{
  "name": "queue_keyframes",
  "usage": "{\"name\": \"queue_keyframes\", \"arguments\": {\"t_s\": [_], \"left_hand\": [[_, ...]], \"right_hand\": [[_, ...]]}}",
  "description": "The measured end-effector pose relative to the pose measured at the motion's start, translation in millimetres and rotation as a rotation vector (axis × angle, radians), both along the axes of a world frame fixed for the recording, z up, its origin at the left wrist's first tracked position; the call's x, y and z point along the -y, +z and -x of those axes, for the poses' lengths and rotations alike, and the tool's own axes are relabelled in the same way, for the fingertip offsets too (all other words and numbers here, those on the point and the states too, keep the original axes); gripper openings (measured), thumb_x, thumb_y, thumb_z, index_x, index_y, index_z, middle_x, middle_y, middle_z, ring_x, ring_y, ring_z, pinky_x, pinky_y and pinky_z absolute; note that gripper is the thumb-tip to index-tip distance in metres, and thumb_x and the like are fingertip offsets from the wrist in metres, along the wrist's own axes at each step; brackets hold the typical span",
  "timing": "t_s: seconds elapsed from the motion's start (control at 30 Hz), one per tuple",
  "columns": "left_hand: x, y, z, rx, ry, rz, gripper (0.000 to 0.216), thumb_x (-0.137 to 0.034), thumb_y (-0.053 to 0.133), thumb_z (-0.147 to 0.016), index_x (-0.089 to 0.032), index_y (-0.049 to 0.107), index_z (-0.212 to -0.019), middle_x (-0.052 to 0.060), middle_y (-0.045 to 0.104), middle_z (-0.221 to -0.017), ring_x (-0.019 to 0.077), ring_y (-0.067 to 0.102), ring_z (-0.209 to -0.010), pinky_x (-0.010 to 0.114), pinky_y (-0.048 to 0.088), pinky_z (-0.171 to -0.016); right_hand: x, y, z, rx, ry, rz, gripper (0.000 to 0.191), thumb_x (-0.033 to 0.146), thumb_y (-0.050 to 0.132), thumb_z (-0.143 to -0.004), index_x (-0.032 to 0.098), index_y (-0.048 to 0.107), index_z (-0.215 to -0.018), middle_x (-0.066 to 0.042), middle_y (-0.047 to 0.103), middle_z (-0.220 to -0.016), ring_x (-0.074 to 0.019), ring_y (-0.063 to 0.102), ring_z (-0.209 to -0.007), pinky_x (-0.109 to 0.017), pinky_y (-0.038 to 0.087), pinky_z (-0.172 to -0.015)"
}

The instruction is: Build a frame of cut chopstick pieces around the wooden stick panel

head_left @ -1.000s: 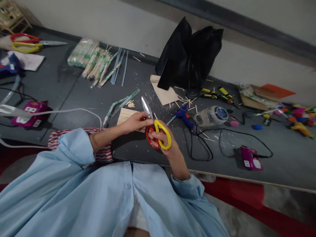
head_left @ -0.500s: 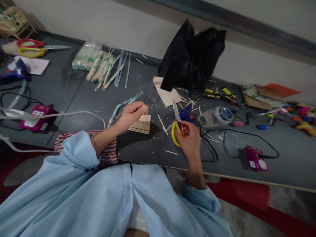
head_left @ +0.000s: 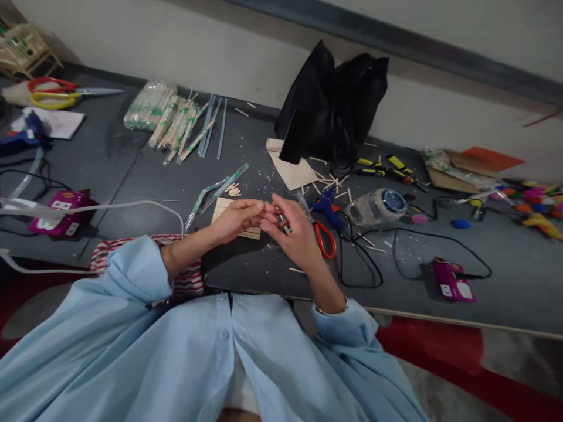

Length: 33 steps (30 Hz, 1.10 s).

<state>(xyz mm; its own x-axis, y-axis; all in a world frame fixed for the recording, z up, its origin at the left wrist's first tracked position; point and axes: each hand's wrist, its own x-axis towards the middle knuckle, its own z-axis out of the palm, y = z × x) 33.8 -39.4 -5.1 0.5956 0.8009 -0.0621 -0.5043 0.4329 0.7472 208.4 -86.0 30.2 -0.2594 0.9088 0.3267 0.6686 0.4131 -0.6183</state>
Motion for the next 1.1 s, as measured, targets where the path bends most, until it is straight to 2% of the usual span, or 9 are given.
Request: {"name": "queue_keyframes", "arguments": {"t_s": [0.2,0.33,0.43,0.53,0.6,0.67,0.87,0.97,1.1], "left_hand": [[-5,2.5,3,0.126,-0.311,0.204,0.071,-0.074,0.041,-0.092,-0.011,0.073,-0.096,0.018,0.077,-0.094,0.0281,0.073,-0.100,0.043,0.054,-0.094],[-8,13.8,8,0.200,-0.304,0.280,0.086,-0.076,0.022,-0.094,-0.008,0.070,-0.114,0.021,0.076,-0.104,0.0302,0.070,-0.109,0.046,0.049,-0.102],[-5,20.6,9,0.213,-0.157,0.276,0.082,-0.075,0.025,-0.094,-0.009,0.069,-0.116,0.018,0.076,-0.107,0.0281,0.071,-0.108,0.041,0.050,-0.101],[0,23.1,7,0.192,-0.054,0.283,0.081,-0.080,0.028,-0.091,-0.013,0.069,-0.112,0.016,0.075,-0.110,0.0267,0.069,-0.112,0.037,0.053,-0.096],[2,22.1,6,0.171,-0.029,0.276,0.084,-0.083,0.029,-0.088,-0.013,0.068,-0.111,0.017,0.074,-0.113,0.0279,0.067,-0.118,0.037,0.054,-0.095],[1,19.6,6,0.142,-0.011,0.238,0.085,-0.085,0.031,-0.086,-0.013,0.068,-0.111,0.018,0.073,-0.113,0.0297,0.064,-0.122,0.039,0.054,-0.093],[-2,20.3,12,0.026,-0.019,0.130,0.090,-0.092,0.027,-0.079,-0.017,0.069,-0.106,0.018,0.072,-0.103,0.0332,0.063,-0.119,0.037,0.054,-0.070],[0,25.9,12,0.057,-0.008,0.117,0.090,-0.092,0.033,-0.078,-0.015,0.069,-0.107,0.020,0.071,-0.108,0.0337,0.061,-0.121,0.039,0.055,-0.079],[4,23.3,6,0.153,-0.056,0.207,0.091,-0.090,0.034,-0.079,-0.012,0.067,-0.113,0.021,0.069,-0.120,0.0322,0.057,-0.129,0.043,0.051,-0.096]], "right_hand": [[-13,-14.1,11,0.110,-0.102,-0.164,0.028,0.031,0.050,-0.101,0.023,0.075,-0.112,-0.008,0.077,-0.109,-0.0209,0.071,-0.104,-0.039,0.057,-0.096],[-11,-7.3,-1,0.130,-0.259,-0.276,0.032,0.032,0.045,-0.103,0.021,0.074,-0.107,-0.006,0.080,-0.098,-0.0184,0.075,-0.091,-0.033,0.060,-0.086],[-5,-6.0,1,0.209,-0.218,-0.318,0.037,0.029,0.037,-0.105,0.022,0.070,-0.118,-0.006,0.078,-0.112,-0.0180,0.073,-0.106,-0.033,0.057,-0.095],[8,-16.2,21,0.372,0.014,-0.253,0.046,0.025,0.028,-0.104,0.020,0.060,-0.136,-0.009,0.068,-0.135,-0.0220,0.056,-0.136,-0.048,0.039,-0.119],[17,-24.3,38,0.451,0.072,-0.193,0.054,0.038,0.034,-0.104,0.008,0.048,-0.147,-0.018,0.054,-0.150,-0.0296,0.039,-0.149,-0.056,0.025,-0.125],[18,-28.3,50,0.493,0.092,-0.144,0.083,0.058,0.042,-0.098,-0.003,0.033,-0.152,-0.027,0.035,-0.160,-0.0368,0.021,-0.155,-0.058,0.018,-0.126],[-14,-16.7,33,0.514,0.059,-0.175,0.099,0.076,0.032,-0.092,0.004,0.020,-0.159,-0.025,0.026,-0.165,-0.0356,0.014,-0.157,-0.060,0.010,-0.126],[-10,-16.8,24,0.528,0.013,-0.214,0.103,0.077,0.031,-0.092,-0.003,0.021,-0.156,-0.030,0.026,-0.163,-0.0383,0.014,-0.157,-0.061,0.009,-0.126],[12,-23.6,39,0.561,0.171,-0.219,0.106,0.079,0.035,-0.090,-0.005,0.026,-0.154,-0.030,0.029,-0.161,-0.0388,0.016,-0.156,-0.060,0.012,-0.126]]}}
